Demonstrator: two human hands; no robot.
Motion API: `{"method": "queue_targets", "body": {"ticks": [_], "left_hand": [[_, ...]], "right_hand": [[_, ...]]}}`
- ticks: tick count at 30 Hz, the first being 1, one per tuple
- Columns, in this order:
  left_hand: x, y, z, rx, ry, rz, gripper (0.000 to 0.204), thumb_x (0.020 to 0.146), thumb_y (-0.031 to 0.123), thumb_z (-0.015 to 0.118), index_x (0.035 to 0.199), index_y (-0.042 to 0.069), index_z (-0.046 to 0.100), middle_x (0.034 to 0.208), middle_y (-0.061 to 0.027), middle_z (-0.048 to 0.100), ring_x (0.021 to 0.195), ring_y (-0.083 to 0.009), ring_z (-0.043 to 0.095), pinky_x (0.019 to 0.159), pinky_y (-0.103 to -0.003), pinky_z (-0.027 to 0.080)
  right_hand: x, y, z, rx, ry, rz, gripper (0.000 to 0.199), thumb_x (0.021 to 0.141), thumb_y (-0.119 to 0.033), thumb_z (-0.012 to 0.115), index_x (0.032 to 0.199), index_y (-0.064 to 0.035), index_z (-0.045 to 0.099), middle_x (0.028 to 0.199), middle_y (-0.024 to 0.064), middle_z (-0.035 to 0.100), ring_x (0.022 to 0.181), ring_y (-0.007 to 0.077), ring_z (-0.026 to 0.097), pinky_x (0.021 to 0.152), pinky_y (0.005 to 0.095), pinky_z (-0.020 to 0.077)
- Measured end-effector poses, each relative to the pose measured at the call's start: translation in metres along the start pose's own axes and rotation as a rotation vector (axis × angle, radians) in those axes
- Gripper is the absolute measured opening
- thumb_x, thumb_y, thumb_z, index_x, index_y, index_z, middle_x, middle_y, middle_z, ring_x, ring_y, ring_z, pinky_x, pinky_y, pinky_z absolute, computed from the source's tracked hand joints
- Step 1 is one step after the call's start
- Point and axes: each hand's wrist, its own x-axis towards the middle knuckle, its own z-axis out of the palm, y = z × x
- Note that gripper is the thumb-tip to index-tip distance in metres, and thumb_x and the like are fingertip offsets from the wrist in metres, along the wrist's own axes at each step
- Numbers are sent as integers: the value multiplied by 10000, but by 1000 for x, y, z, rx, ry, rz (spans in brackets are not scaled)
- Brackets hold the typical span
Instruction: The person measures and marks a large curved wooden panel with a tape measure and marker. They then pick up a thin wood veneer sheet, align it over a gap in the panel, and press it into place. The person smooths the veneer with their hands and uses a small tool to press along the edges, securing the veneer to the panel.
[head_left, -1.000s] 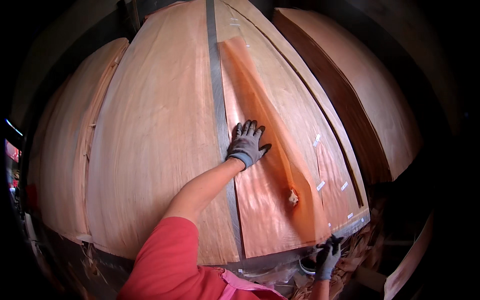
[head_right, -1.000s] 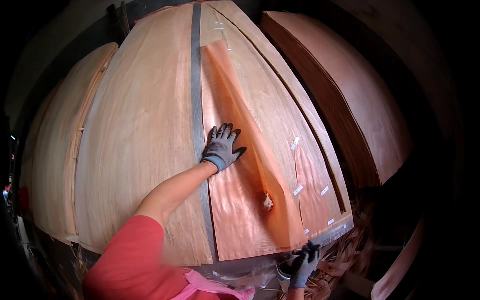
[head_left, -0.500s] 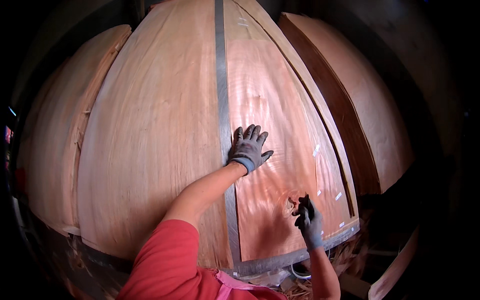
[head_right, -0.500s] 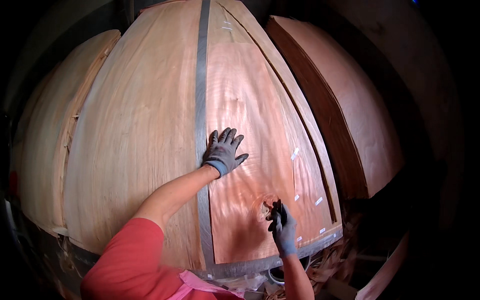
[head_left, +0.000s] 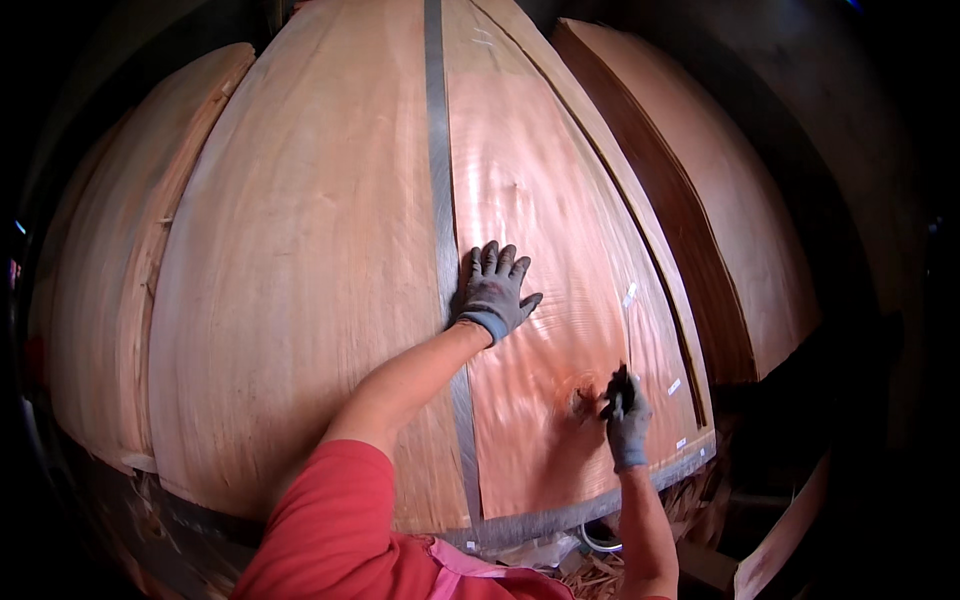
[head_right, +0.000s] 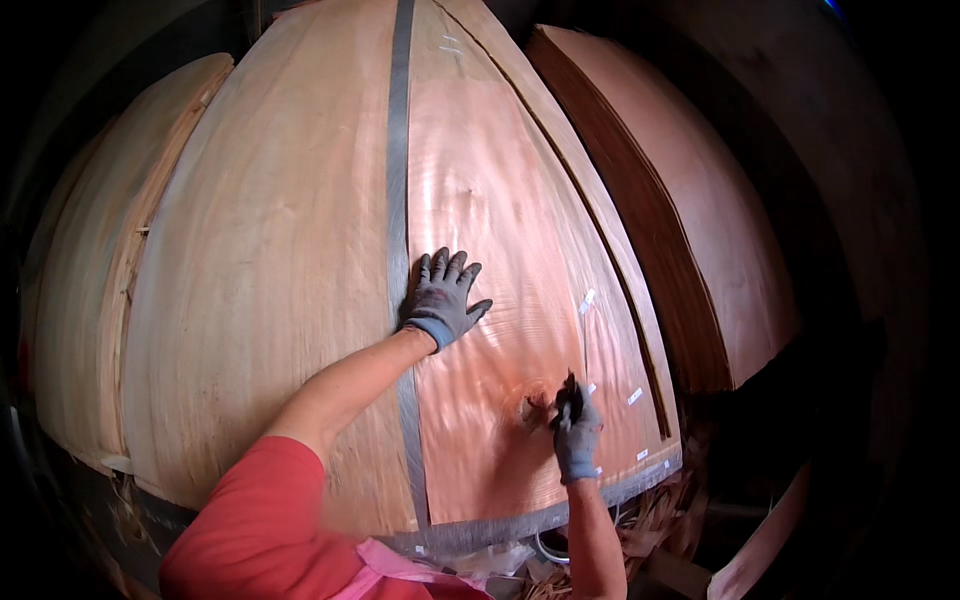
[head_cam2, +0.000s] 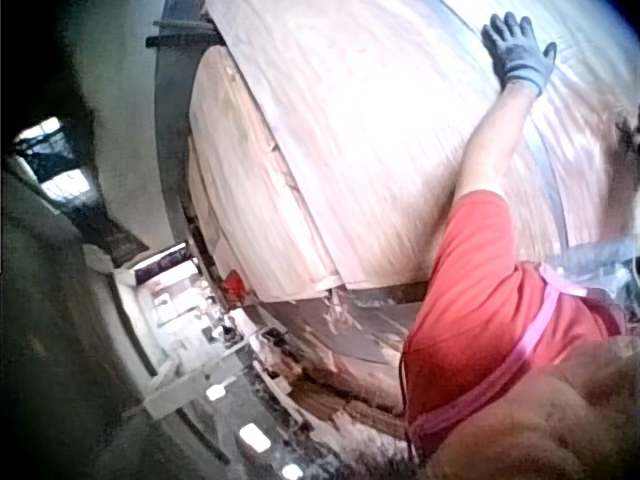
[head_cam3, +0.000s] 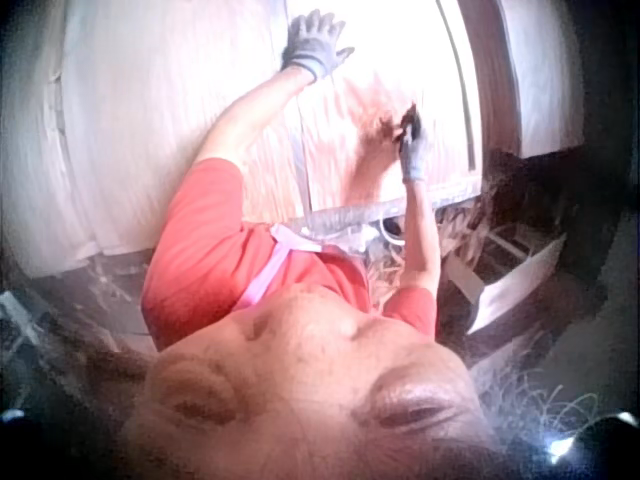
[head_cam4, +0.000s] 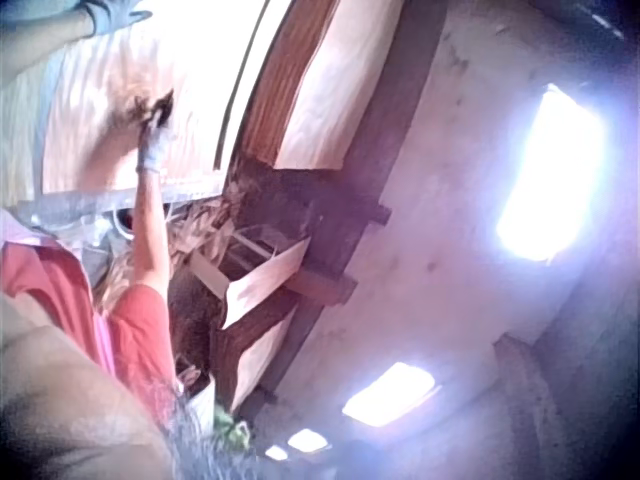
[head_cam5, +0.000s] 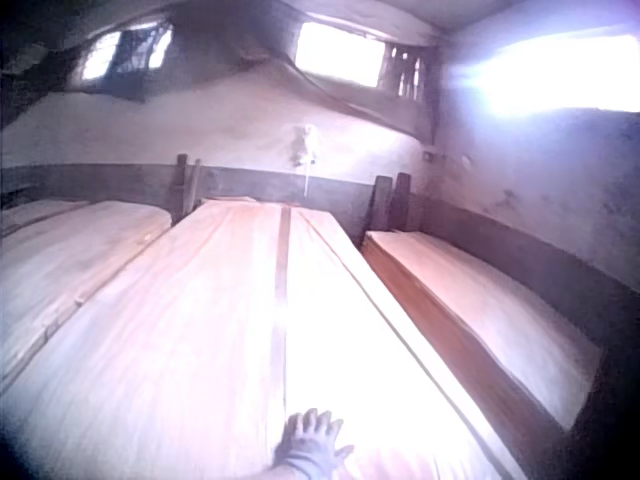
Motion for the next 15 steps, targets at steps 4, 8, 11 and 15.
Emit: {"method": "queue_targets", "body": {"ticks": [4,8,11,15], "left_hand": [[3,5,-4,97,2,36,745,924,643,375,1486,154,373,1553,-111,326,1444,-335,241,1166,-525,146],[-1,6,-1,127,26,5,690,927,624,412,1463,190,417,1534,-85,375,1430,-294,292,1154,-508,170],[1,3,-4,117,24,-13,686,929,625,412,1466,198,414,1537,-79,372,1433,-293,288,1160,-489,167],[0,12,-7,145,-8,13,703,925,640,399,1466,192,414,1533,-86,376,1427,-294,298,1149,-524,167]], "right_hand": [[34,-7,-14,-906,142,-280,288,903,-254,627,1131,-79,615,908,186,653,846,401,635,727,475,493],[48,-8,-21,-925,-17,-15,322,844,-315,678,1077,-96,639,935,173,678,875,377,650,745,470,501],[54,-4,-30,-753,-41,65,298,824,-307,690,1044,-107,676,949,165,694,901,358,660,755,453,512],[61,15,-39,-690,-118,151,285,815,-310,692,1031,-124,701,938,164,697,908,346,666,755,444,516]]}}
